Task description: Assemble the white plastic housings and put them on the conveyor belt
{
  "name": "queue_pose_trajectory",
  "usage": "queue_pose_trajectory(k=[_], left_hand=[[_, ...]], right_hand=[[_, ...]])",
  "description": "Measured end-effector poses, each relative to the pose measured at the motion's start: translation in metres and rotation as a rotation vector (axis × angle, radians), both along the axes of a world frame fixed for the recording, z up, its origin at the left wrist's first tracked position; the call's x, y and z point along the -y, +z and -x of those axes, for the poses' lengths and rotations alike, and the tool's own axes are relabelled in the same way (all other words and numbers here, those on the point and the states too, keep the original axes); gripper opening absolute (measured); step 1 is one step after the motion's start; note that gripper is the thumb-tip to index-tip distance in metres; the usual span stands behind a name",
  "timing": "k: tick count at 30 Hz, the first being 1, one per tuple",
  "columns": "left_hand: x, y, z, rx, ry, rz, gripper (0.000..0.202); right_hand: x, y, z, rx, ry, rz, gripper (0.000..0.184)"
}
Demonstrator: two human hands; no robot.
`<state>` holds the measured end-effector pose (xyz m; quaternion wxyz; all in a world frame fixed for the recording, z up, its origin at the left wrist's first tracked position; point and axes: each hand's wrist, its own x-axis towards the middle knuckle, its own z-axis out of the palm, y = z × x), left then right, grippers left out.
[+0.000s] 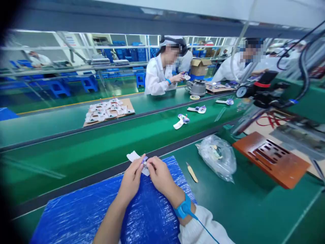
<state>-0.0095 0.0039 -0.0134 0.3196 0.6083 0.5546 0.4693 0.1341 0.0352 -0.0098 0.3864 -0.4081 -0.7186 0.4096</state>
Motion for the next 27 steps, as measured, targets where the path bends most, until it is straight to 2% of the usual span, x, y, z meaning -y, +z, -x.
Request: queue_pose_trajectory(k=[6, 13, 18, 22, 24, 27], left_hand=[[0.0, 0.0, -0.002, -0.082, 0.042, -0.009, 0.04], [-0.003, -0.004, -0.001, -0.11, 0.015, 0.009, 0.041], [-0.001, -0.01, -0.004, -0.131, 0.064, 0.023, 0.043], [0.0, -0.011, -0.008, -0.131, 0.061, 0.046, 0.044], [0.001, -0.009, -0.011, -0.144, 0.1, 0.03, 0.044], [0.005, -0.002, -0.013, -0.189, 0.303, -0.116, 0.049]], right_hand=[[0.002, 0.005, -0.003, 0.011, -0.032, -0.058, 0.017], [-0.001, -0.001, -0.001, -0.108, -0.017, 0.103, 0.015], [-0.002, -0.013, 0.005, -0.26, -0.024, 0.231, 0.014], [0.0, -0.013, 0.006, -0.342, -0.009, 0.3, 0.017], [0.0, -0.008, 0.008, -0.389, 0.007, 0.328, 0.021], [-0.012, 0.003, 0.026, -0.475, -0.008, 0.329, 0.026]])
